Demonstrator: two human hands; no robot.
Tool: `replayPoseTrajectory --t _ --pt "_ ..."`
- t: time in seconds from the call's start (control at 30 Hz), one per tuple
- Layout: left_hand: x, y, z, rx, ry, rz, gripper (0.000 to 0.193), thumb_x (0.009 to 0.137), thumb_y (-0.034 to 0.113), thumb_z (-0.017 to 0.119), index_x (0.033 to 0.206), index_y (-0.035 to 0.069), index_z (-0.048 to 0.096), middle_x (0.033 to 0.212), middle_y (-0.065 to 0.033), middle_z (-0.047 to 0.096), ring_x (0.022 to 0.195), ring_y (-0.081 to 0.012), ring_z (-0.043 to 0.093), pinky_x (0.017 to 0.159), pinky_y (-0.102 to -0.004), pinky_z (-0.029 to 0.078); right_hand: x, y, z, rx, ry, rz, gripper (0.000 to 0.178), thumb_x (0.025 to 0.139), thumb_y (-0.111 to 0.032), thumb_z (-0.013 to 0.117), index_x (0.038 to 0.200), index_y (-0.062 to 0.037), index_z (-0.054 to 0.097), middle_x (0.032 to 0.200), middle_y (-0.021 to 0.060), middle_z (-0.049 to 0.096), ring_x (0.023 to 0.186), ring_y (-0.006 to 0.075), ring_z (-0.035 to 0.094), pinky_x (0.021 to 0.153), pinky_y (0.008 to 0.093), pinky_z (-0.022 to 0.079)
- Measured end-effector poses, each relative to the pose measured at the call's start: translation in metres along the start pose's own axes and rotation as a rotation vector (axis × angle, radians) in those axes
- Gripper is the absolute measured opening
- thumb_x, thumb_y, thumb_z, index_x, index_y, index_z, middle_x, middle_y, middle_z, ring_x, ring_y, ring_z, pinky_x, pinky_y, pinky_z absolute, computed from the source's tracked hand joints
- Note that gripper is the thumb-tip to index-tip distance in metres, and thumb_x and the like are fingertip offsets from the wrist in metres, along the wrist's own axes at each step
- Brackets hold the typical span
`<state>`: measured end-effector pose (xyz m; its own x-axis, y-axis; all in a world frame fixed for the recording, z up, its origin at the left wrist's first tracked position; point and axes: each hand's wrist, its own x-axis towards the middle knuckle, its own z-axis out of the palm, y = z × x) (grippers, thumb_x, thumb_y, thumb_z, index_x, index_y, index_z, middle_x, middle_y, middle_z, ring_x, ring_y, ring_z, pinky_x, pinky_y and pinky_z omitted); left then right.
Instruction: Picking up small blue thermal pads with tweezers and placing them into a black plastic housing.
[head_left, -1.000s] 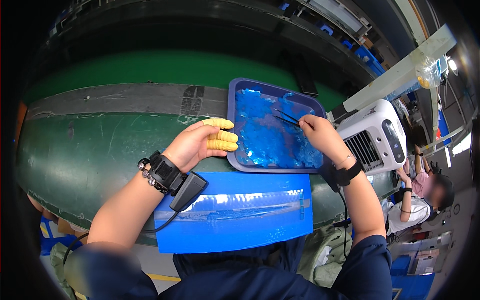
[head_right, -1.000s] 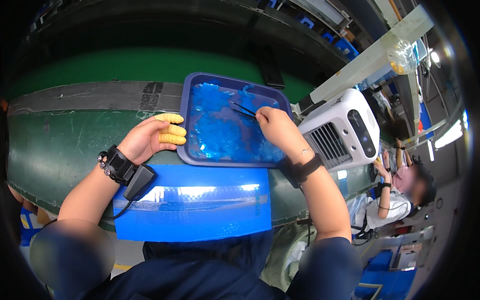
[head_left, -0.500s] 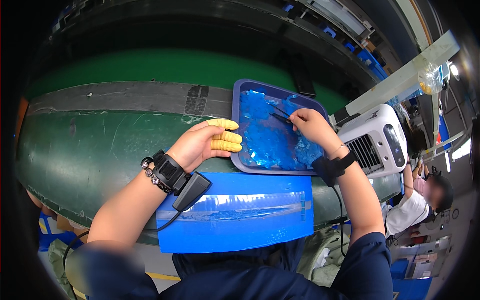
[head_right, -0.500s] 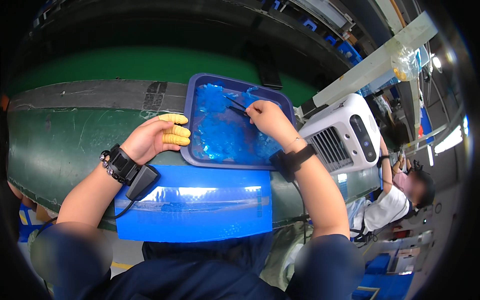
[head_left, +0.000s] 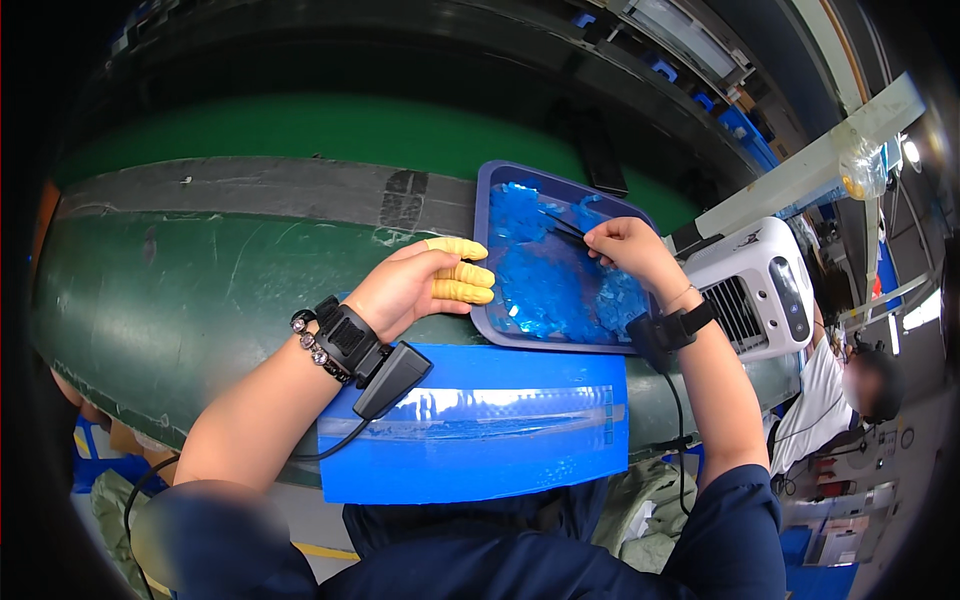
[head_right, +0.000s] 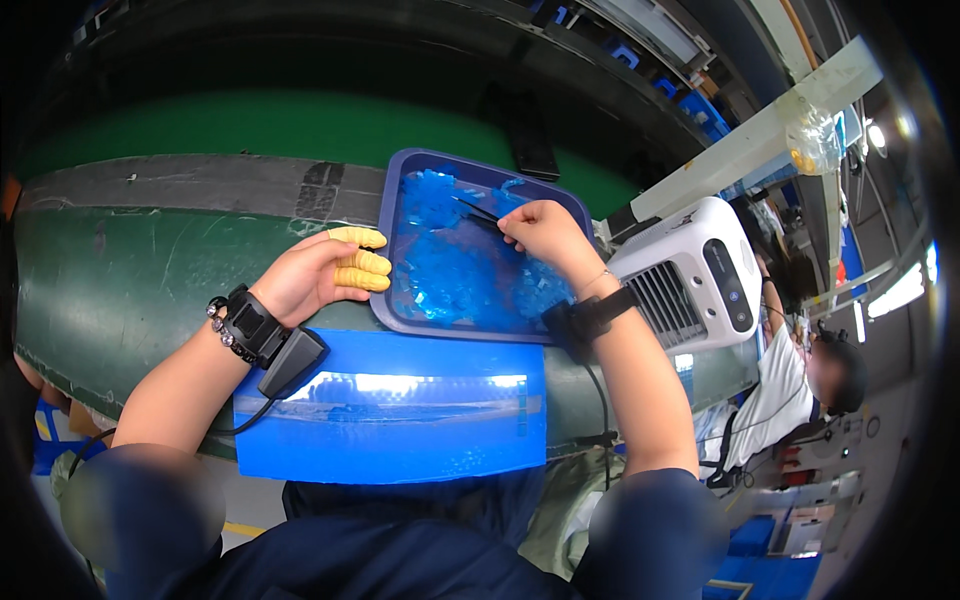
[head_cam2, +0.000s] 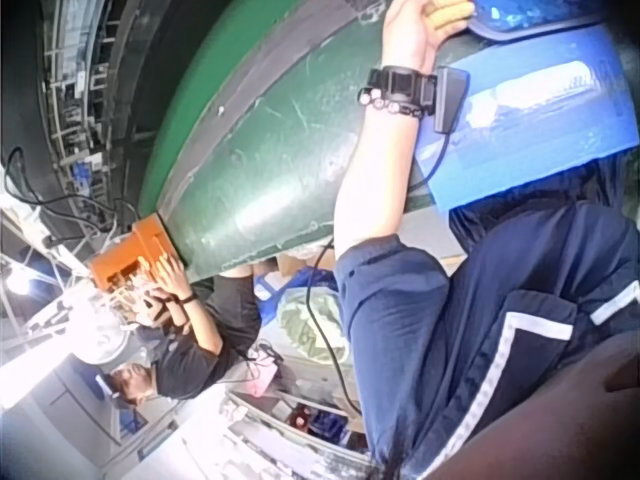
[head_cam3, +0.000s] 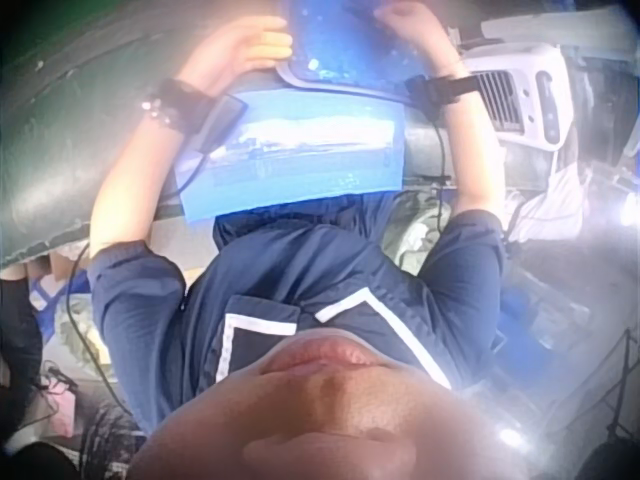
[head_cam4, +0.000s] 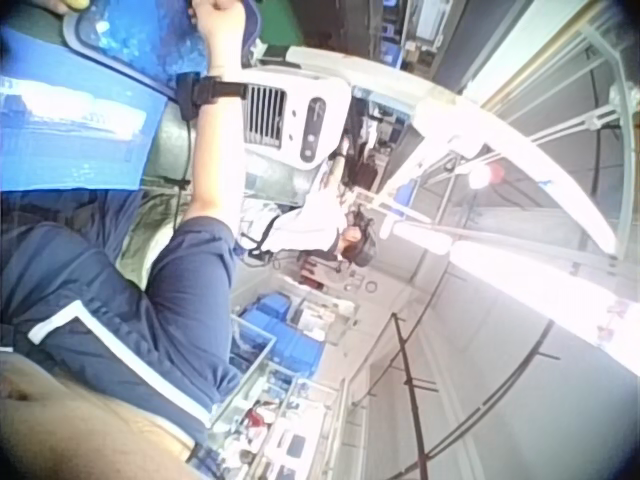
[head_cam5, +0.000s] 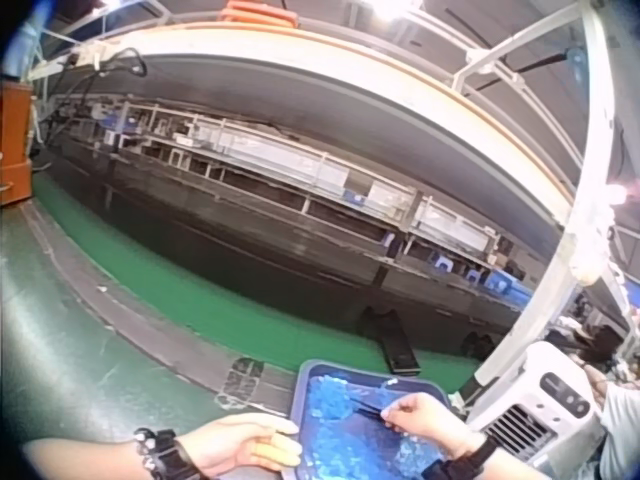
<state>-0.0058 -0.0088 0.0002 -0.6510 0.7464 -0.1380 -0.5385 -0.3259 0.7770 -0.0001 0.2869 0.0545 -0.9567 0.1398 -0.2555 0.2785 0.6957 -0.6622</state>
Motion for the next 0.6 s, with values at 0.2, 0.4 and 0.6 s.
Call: replayPoseTrajectory --t 0.2,0.4,0.6 --pt "0.001 0.0 0.002 0.009 -0.007 -0.002 0.028 0.088 0.014 0.037 0.11 0.002 0.048 0.098 -0.013 0.059 0.089 -0.0227 0.059 0.076 -0.0307 0.048 0.013 0.002 0.001 0.045 0.002 0.07 0.016 0.08 -0.016 0.059 0.082 -0.0007 0.061 0.071 0.0024 0.06 0.058 0.0062 0.05 0.055 0.019 0.041" --pt "0.0 0.0 0.002 0.003 -0.002 -0.001 0.027 0.088 0.014 0.037 0.11 0.002 0.048 0.097 -0.013 0.059 0.089 -0.0226 0.06 0.076 -0.0307 0.048 0.022 -0.006 0.011 0.076 0.03 0.018 0.014 0.077 -0.013 0.063 0.078 0.0016 0.062 0.07 0.0045 0.061 0.061 0.0081 0.054 0.058 0.0203 0.045" --pt "0.001 0.0 0.002 0.002 -0.008 0.002 0.027 0.088 0.014 0.037 0.11 0.001 0.048 0.098 -0.0132 0.059 0.088 -0.0226 0.06 0.075 -0.0308 0.048 0.024 -0.004 0.013 0.107 0.08 -0.058 0.011 0.076 -0.008 0.062 0.078 0.0023 0.062 0.07 0.0049 0.061 0.062 0.0085 0.054 0.06 0.0208 0.046"
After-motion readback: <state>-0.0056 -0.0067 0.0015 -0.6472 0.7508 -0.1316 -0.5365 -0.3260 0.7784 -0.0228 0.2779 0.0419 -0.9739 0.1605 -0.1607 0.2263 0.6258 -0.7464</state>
